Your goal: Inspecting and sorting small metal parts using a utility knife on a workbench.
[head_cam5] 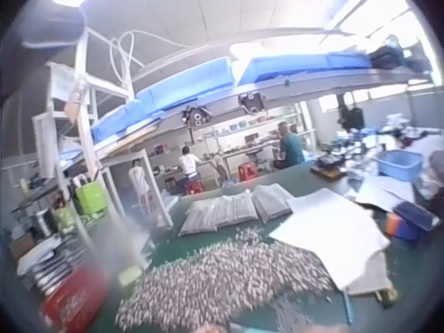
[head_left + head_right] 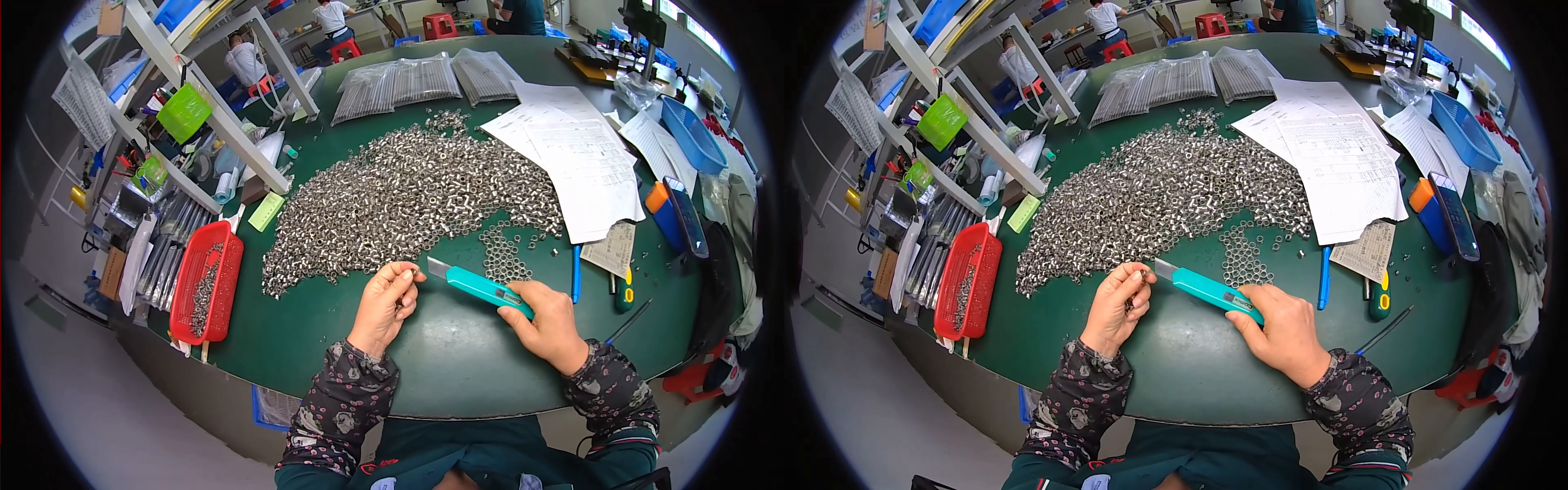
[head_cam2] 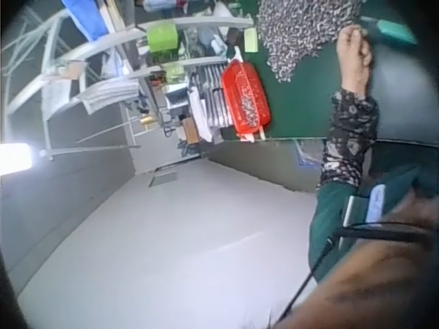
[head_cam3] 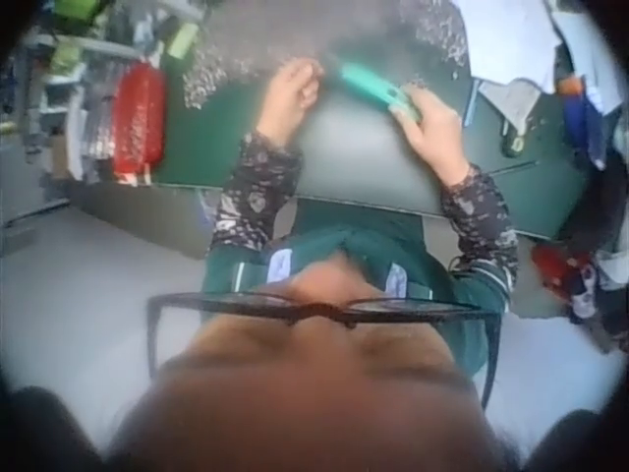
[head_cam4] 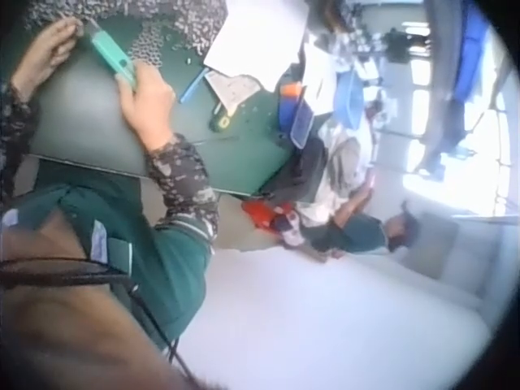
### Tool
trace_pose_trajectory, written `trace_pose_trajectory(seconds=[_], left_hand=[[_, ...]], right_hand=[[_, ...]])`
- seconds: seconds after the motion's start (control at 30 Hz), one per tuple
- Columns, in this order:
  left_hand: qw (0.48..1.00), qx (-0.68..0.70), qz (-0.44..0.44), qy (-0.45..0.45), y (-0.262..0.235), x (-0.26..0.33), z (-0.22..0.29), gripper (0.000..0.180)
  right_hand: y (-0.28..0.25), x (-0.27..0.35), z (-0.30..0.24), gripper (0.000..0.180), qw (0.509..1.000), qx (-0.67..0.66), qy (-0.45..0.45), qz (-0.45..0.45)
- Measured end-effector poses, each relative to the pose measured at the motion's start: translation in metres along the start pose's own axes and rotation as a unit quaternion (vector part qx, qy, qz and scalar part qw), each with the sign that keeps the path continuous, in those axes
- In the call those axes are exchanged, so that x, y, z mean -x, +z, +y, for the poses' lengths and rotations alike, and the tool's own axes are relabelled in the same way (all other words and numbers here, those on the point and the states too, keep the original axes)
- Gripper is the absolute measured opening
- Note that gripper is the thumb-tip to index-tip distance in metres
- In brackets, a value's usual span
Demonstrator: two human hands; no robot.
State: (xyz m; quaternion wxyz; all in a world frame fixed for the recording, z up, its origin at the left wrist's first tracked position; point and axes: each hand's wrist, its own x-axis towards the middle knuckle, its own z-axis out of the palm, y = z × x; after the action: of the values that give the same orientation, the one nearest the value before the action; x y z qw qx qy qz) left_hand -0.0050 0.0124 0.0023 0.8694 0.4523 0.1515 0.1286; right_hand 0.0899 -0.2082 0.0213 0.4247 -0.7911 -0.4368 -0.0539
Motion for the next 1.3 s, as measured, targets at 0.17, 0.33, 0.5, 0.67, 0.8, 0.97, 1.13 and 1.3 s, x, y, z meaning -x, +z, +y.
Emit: trace_pose_trajectory(seconds=[0.17,0.33,0.5,0.67,0.8,0.97,1.13,1.3], left_hand=[[1.000,0.015,-0.013,-0.004,0.001,-0.001,0.001,0.009],[1.000,0.006,-0.028,0.013,-0.004,-0.002,-0.002,0.008],[0.999,0.017,-0.033,0.010,-0.003,-0.003,-0.004,0.009],[0.999,0.010,-0.049,0.018,-0.004,-0.003,-0.005,0.009],[0.999,0.024,-0.034,-0.009,-0.004,-0.001,-0.003,0.009],[0.996,0.072,-0.007,-0.042,-0.006,-0.001,-0.001,0.011],[0.992,0.106,-0.039,-0.052,-0.001,-0.002,0.000,0.013],[0.995,0.068,-0.034,-0.072,0.017,-0.005,0.001,0.012]], right_hand=[[0.002,0.002,0.004,0.026,0.998,-0.050,0.028,-0.033],[0.000,0.000,0.005,0.027,0.992,-0.077,0.061,-0.083],[-0.002,-0.002,0.006,0.028,0.979,-0.104,0.110,-0.137],[-0.001,-0.002,0.009,0.029,0.970,-0.153,0.113,-0.154],[0.000,0.000,0.004,0.027,0.995,-0.059,0.038,-0.075],[-0.003,-0.004,0.006,0.025,0.999,-0.026,0.004,0.032],[-0.005,-0.005,0.012,0.022,0.991,-0.109,0.054,0.062],[-0.012,-0.010,0.013,0.020,0.971,-0.190,0.119,0.080]])
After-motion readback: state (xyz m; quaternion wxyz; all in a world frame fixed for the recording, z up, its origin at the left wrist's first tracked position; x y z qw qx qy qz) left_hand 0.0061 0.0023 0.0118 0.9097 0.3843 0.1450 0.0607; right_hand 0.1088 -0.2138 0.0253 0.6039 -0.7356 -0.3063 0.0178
